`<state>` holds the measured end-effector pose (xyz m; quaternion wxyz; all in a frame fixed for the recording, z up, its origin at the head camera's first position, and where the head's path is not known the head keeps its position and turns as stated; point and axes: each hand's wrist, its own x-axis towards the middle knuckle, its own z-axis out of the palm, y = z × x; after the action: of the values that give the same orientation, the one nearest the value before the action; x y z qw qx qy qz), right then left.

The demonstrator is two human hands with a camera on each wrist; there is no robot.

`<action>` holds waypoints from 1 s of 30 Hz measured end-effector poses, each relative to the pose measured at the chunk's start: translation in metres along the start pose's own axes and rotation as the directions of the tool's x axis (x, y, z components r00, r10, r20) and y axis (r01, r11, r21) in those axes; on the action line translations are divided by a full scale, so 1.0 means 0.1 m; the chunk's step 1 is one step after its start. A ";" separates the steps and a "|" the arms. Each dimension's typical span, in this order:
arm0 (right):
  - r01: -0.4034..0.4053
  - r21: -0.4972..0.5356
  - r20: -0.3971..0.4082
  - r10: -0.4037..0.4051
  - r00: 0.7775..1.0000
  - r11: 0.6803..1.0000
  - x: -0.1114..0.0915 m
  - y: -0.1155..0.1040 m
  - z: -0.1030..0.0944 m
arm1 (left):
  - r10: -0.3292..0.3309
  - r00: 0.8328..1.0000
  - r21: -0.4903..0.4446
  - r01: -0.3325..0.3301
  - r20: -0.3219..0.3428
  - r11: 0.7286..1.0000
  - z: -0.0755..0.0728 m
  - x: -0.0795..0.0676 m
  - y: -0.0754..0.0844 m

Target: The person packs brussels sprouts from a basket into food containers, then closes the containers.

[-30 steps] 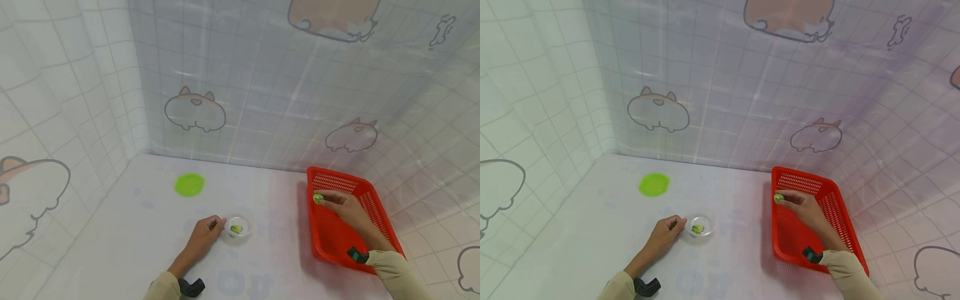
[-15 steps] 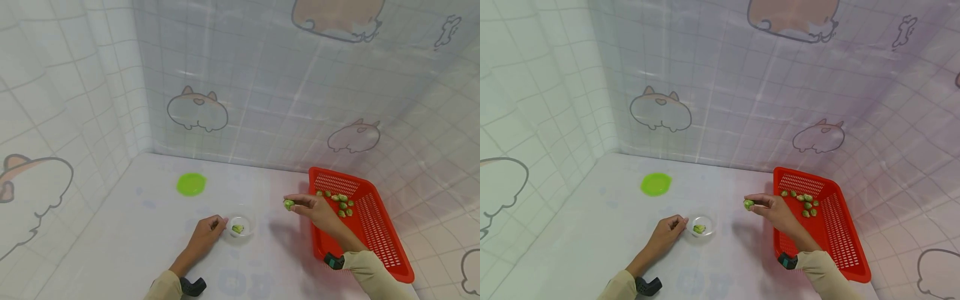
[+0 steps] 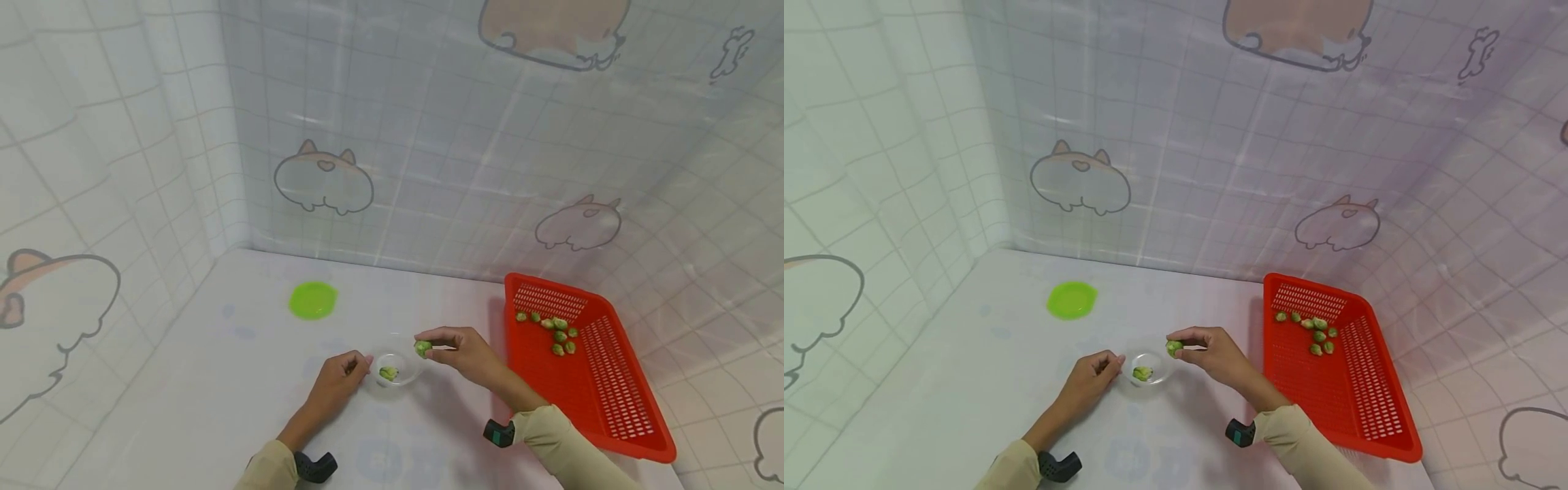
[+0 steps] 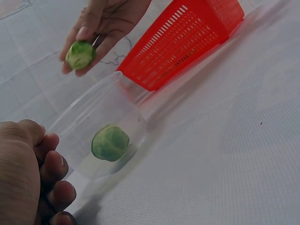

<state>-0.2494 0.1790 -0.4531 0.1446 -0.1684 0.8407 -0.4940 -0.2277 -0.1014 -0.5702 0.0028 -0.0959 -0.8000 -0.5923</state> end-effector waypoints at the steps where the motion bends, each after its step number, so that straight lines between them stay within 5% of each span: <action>1: 0.001 -0.014 0.006 -0.001 1.000 1.000 0.02 0.00 0.04 | -0.003 1.000 0.000 0.003 0.000 1.000 0.00 0.00 0.00; 16: 0.123 -0.095 0.030 -0.120 0.992 0.988 0.32 0.03 0.50 | 0.020 1.000 0.019 -0.020 0.002 1.000 0.01 0.02 0.00; 30: 0.097 -0.192 0.071 -0.085 0.994 0.977 0.47 0.01 0.70 | 0.023 1.000 0.007 -0.023 0.002 1.000 -0.01 0.00 0.03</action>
<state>-0.2629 0.1049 -0.4902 0.1306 -0.2354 0.8715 -0.4100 -0.2276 -0.1016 -0.5673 0.0092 -0.1057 -0.8010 -0.5892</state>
